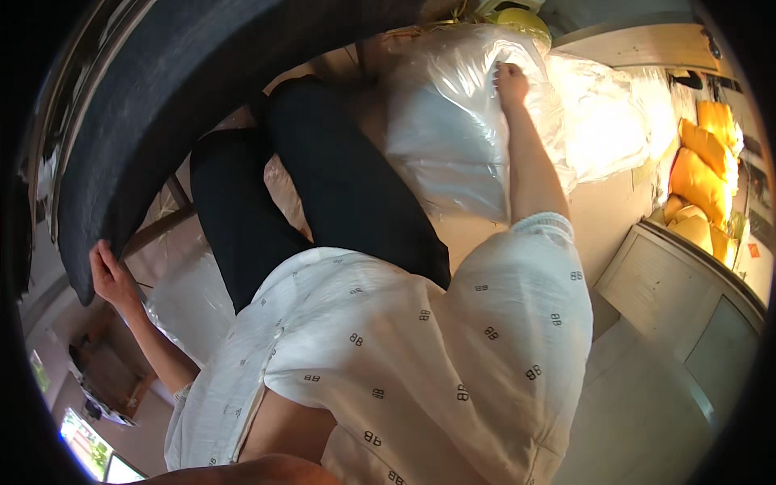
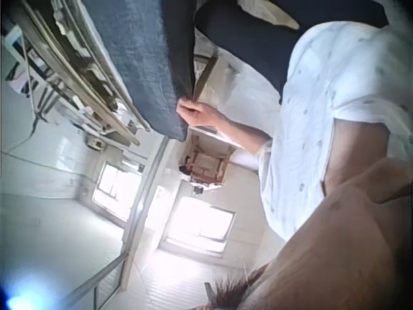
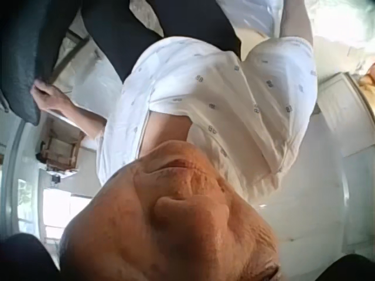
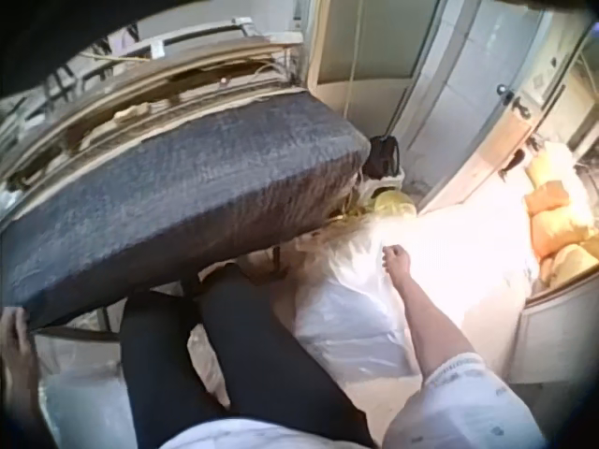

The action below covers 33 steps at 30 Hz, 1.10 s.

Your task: The recorder is covering a dark gray seat or foam product with a large clear plastic sheet.

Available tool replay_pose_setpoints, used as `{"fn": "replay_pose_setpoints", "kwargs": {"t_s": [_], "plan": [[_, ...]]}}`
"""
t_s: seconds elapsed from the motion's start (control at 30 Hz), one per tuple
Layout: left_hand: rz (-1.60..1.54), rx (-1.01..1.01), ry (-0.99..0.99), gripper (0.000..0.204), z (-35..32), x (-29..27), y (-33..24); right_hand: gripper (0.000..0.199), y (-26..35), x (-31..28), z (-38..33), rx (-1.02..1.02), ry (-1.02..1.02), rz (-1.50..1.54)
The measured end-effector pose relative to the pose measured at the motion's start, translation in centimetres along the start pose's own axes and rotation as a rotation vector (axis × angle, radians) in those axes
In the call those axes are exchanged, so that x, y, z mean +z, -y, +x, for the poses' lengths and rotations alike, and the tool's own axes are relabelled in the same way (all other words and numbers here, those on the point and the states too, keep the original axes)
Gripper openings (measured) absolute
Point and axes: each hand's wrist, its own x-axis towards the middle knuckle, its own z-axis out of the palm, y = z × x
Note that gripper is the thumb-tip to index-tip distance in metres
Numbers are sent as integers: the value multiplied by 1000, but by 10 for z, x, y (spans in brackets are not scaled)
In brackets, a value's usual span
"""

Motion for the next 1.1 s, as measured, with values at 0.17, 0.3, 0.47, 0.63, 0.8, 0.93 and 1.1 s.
{"fn": "replay_pose_setpoints", "kwargs": {"t_s": [0.17, 0.3, 0.47, 0.63, 0.8, 0.93, 1.1], "plan": [[-245, 231, 6, 11, 76, 57, -68, 44, -35, 33, -3, 107, 31, -638], [-182, 382, 18, 12, 113, 87, -123, 47, -21, 17, -55, 207, -50, -856], [-309, 270, 193, 15, 142, 127, -135, 31, -69, -27, -73, 76, 47, -674], [-435, 254, 209, 16, 162, 145, -150, 23, -73, -53, -85, 202, 4, 66], [-586, 229, 215, 15, 161, 154, -183, 22, -40, -72, -90, 559, -418, 1130], [-625, 395, 113, 9, 123, 147, -251, 8, 17, -74, -111, 138, -345, 1052], [-1088, 260, 765, 37, 31, 146, -346, 8, 143, -29, -172, -50, -22, 934]]}}
